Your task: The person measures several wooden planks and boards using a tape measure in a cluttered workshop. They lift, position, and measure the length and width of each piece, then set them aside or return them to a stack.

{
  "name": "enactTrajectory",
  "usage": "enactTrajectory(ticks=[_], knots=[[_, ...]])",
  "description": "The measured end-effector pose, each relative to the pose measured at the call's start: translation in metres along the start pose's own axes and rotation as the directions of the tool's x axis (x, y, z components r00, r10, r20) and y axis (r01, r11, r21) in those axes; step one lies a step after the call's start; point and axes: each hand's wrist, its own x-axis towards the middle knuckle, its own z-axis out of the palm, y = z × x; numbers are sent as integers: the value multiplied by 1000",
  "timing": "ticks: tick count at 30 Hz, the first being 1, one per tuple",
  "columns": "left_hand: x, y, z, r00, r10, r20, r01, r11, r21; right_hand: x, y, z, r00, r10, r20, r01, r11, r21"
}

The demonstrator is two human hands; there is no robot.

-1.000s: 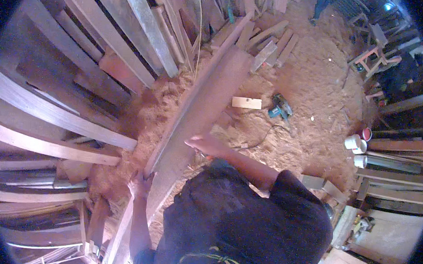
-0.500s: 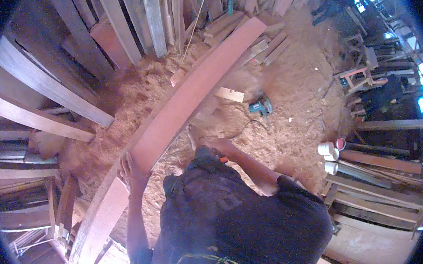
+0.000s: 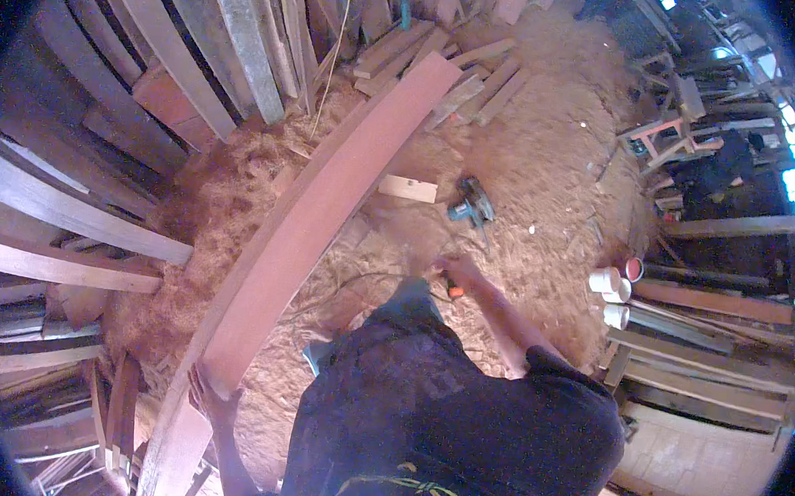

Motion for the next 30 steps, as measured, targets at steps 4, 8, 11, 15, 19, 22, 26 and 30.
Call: enactTrajectory(ticks=[4,8,11,15,19,22,26,30], knots=[[-2,44,11,961,-265,-82,272,958,93,114,-48,-94,955,-278,-104,278,960,-15],[-10,123,65,816,-166,-554,161,985,-58,249,-164,-176,893,-416,-171,440,886,145],[-19,210,109,764,-142,-630,220,974,47,324,-250,-214,839,-525,-145,520,851,-73],[-26,341,128,681,-672,291,404,14,-914,375,-303,-228,773,-600,206,619,784,-40],[16,440,133,628,-698,345,371,-120,-921,377,-315,-240,797,-339,500,318,939,130],[79,500,143,703,-476,528,433,-301,-849,355,-313,-255,778,-252,576,292,956,24],[146,571,151,763,-409,500,106,-684,-722,310,-281,-276,686,-142,714,267,962,-66],[118,602,127,630,-620,468,114,-522,-845,278,-255,-293,681,-255,687,709,467,-529]])
